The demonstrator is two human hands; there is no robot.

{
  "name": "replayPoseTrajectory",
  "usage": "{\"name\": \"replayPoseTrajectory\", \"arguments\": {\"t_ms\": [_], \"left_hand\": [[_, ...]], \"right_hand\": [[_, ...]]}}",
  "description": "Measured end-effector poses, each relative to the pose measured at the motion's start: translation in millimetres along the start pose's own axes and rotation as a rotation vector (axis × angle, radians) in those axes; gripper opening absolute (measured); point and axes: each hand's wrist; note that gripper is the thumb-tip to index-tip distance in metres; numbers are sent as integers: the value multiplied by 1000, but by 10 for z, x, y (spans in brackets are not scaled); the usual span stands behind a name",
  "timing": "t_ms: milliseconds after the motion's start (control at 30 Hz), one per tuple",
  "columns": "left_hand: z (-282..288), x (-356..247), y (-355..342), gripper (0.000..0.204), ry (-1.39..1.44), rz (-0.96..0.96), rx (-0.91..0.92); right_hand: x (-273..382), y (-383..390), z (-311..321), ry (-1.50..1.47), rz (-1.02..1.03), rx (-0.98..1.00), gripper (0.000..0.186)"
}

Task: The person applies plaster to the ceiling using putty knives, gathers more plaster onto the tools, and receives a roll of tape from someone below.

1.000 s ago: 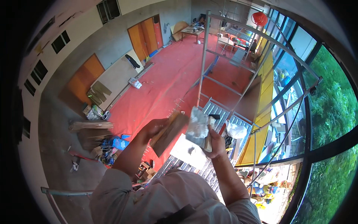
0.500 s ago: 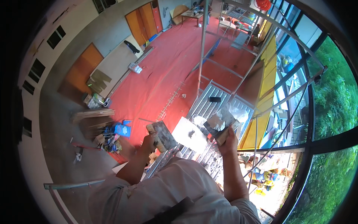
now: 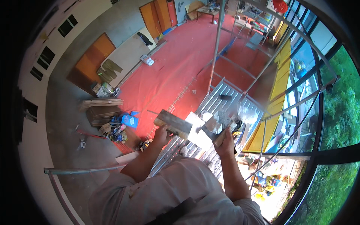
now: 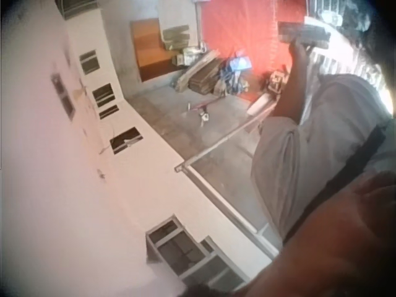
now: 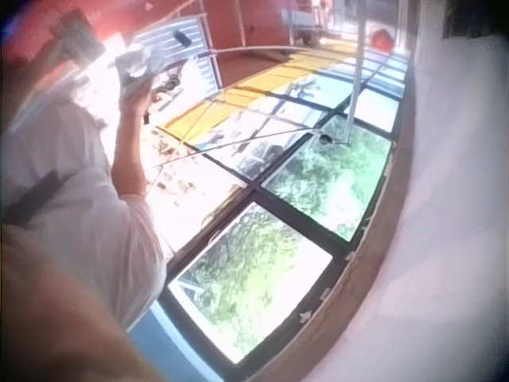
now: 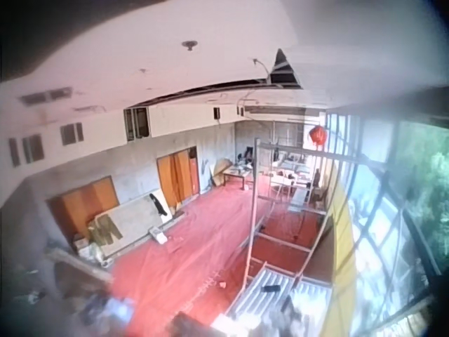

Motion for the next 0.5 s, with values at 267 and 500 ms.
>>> {"name": "replayPoseTrajectory", "arguments": {"t_ms": [267,500], "left_hand": [[98,395,-235,24,-61,15,-131],[317,910,-193,30,-42,128,-237]], "right_hand": [[-629,-177,1297,-483,-139,-23,52],[-744,202,870,1179,-404,-248,21]]}}
Point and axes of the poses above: each hand's wrist, its own y-axis away from the middle knuckle, its own z-axis out of the back of the hand, x = y × z, and after that the axes turned 7 degrees about x, right-handed
